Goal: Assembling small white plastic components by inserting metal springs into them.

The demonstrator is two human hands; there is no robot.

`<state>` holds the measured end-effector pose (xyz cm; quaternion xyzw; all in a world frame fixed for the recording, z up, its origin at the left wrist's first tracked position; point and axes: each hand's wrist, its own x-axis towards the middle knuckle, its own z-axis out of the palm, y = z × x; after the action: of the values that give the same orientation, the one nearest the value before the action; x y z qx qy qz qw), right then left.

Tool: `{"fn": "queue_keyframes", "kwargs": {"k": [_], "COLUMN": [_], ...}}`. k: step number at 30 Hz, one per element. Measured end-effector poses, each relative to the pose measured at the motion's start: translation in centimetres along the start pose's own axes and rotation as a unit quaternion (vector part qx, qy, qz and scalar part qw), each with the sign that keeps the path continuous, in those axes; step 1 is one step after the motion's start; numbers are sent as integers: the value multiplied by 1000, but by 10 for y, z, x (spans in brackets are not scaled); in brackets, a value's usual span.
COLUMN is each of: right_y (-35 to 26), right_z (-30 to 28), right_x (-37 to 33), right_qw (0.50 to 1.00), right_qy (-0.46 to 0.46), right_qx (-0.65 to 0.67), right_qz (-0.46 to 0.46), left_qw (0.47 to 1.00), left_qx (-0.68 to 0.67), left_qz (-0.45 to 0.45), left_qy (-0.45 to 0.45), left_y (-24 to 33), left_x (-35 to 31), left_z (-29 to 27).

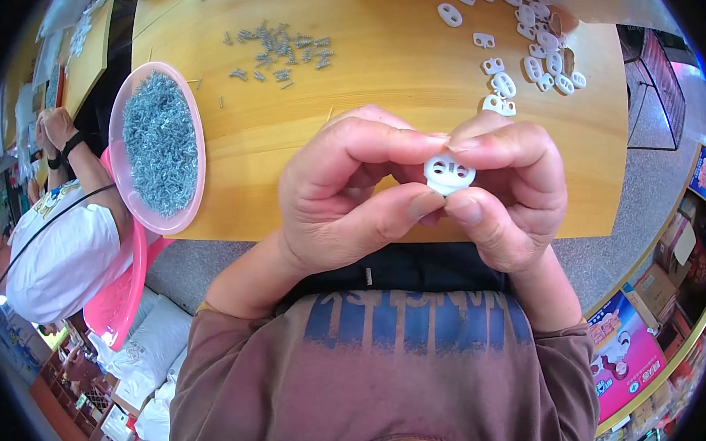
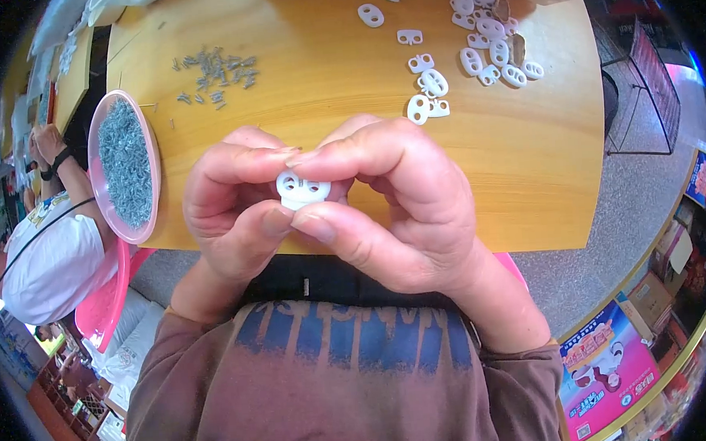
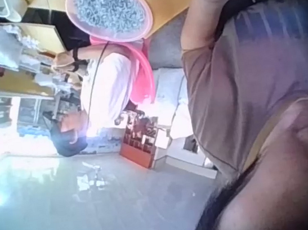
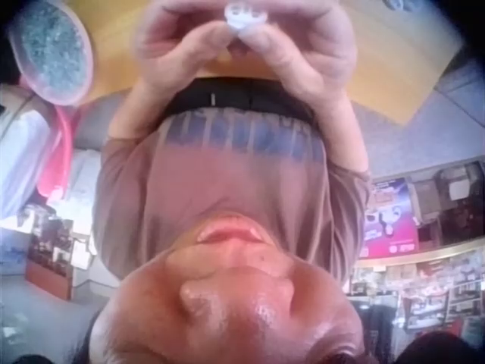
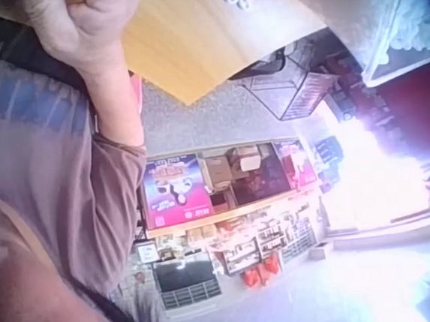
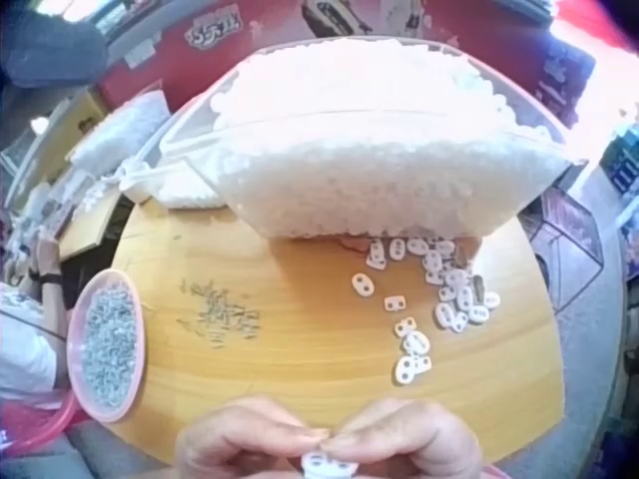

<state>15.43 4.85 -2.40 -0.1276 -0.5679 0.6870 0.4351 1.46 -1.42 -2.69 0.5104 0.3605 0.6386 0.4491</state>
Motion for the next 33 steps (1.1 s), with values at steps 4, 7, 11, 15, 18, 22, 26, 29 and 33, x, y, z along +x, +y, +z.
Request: {"fn": "queue_keyframes", "kwargs": {"k": [4,7,11,15,18,22,26,29,33], "right_y": [0,1,0,-2,-2,-2,-2,-2,-4], "right_z": [-1,-1,0,1,2,1,1,-2,-4], "right_x": [1,2,0,-1,-1,-2,-1,-1,0], "right_qw": [1000,999,1000,1000,1000,1000,1000,1000,1000], "right_qy": [-14,-19,-7,5,8,6,1,-5,-16], "right_qx": [-11,-17,-4,4,-2,-8,-3,-11,-15], "right_qz": [-12,-22,2,17,14,12,11,7,5], "left_qw": [999,999,999,999,998,999,998,999,999], "left_qx": [-32,-41,-39,-31,-40,-29,-33,-27,-15], "left_qz": [-19,-22,-24,-20,-30,-30,-37,-33,-28], "left_qy": [9,16,16,15,26,25,28,25,20], "left_y": [0,0,-2,-2,-2,0,2,1,1], "left_x": [-1,-1,-1,0,-2,0,0,0,1], "left_z": [2,3,2,2,3,4,4,4,4]}}
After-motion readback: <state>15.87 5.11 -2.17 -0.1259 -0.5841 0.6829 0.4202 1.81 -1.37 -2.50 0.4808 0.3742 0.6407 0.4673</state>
